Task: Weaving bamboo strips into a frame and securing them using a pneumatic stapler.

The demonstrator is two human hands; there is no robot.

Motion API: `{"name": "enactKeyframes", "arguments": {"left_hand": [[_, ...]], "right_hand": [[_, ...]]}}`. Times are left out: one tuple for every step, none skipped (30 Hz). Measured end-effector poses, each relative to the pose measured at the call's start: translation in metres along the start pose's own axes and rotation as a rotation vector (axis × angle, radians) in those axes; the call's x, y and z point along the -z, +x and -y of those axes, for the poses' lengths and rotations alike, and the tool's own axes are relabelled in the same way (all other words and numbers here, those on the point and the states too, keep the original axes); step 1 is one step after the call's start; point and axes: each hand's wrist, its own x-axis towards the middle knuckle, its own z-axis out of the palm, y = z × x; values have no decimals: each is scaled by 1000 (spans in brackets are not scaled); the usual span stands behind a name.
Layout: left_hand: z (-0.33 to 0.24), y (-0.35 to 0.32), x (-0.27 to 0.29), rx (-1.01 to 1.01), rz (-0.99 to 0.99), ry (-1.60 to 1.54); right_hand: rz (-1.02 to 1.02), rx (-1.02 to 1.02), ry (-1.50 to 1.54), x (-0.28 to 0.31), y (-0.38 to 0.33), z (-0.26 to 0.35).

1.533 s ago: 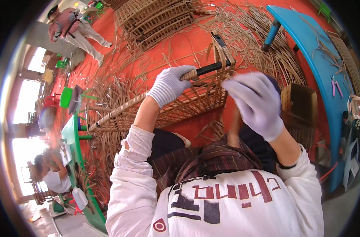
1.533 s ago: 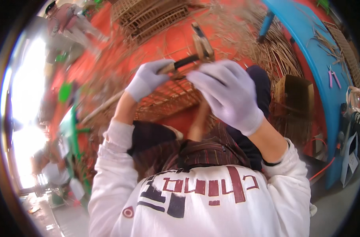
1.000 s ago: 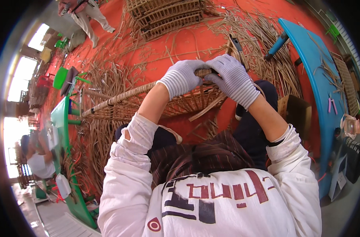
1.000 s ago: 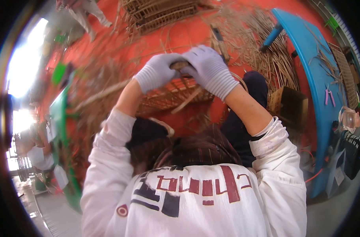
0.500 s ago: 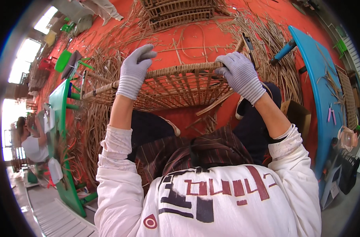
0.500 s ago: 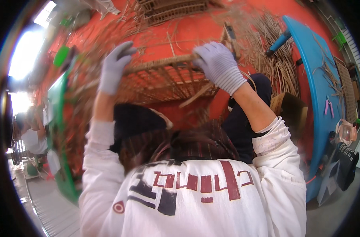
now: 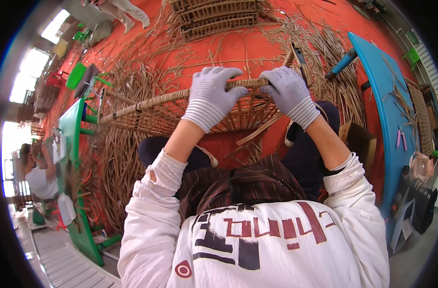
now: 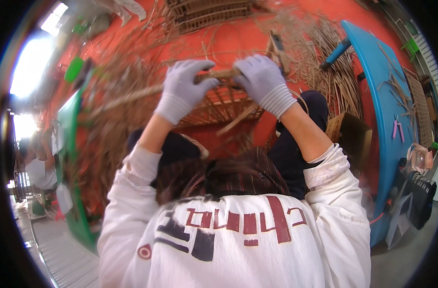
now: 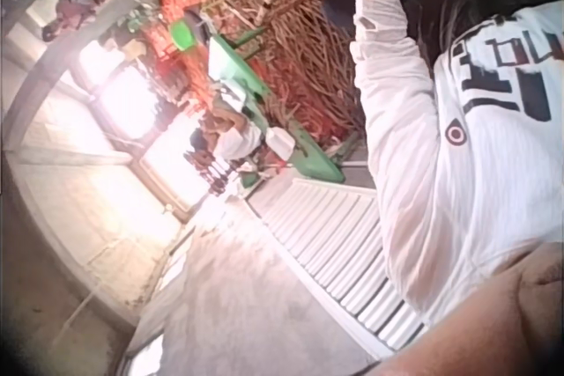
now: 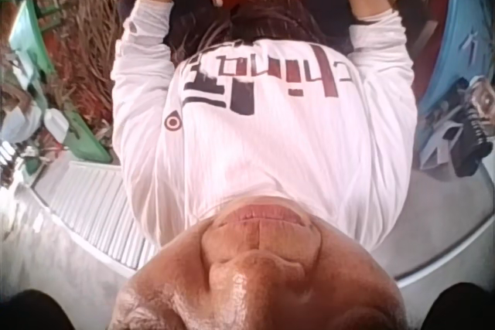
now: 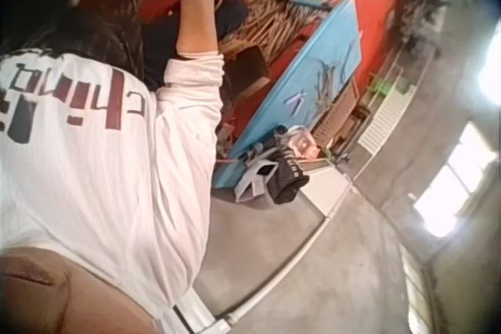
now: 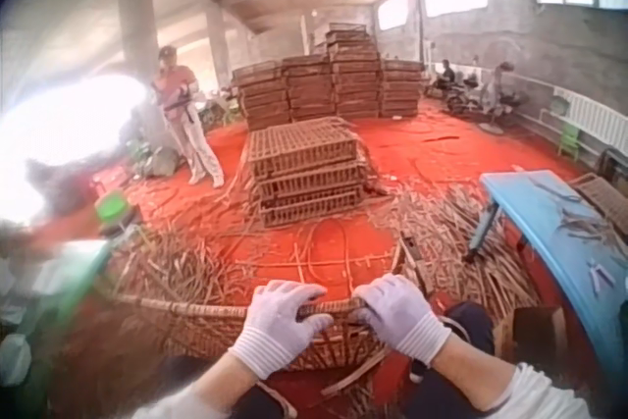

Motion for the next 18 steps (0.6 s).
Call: {"name": "enactKeyframes", "arguments": {"left_hand": [[-6, 2, -4, -33, 4, 52], [-11, 5, -9, -26, 33, 46], [-15, 7, -13, -40, 15, 43], [-19, 8, -16, 5, 78, 75], [-21, 9, -18, 38, 129, 98], [-22, 8, -20, 31, 86, 89], [-22, 7, -20, 42, 96, 99], [-22, 6, -21, 28, 56, 92], [-21, 5, -21, 14, 16, 84], [-20, 4, -22, 12, 15, 83], [-19, 4, -22, -4, -20, 75], [-18, 3, -23, -19, -55, 66], [-18, 3, -23, -18, -56, 64], [-17, 2, -23, -19, -52, 63], [-17, 2, -24, -21, -49, 62], [-17, 2, -24, -20, -51, 58], [-17, 2, -24, -30, -66, 54], [-17, 2, -25, -39, -80, 50]], "right_hand": [[-2, 0, -1, 0, 0, 1], [4, 5, -3, 0, -1, 1], [11, 11, -4, 1, -1, 2], [9, 10, -7, 1, -2, 4], [3, -18, 13, 3, -2, 6], [22, -73, 29, 4, -1, 7], [-4, -46, 31, 6, -1, 9], [-3, -56, 36, 10, 0, 10], [36, -102, 25, 13, 0, 12], [-2, -66, 39, 18, 1, 13], [-6, -110, 100, 23, 1, 14], [-29, -152, 159, 28, 1, 16], [-6, -152, 160, 32, 2, 18], [-117, -214, 208, 34, 2, 21], [-229, -275, 254, 37, 3, 23], [-290, -299, 331, 40, 2, 26], [-284, -298, 322, 42, 1, 29], [-321, -298, 429, 45, 1, 32]]}}
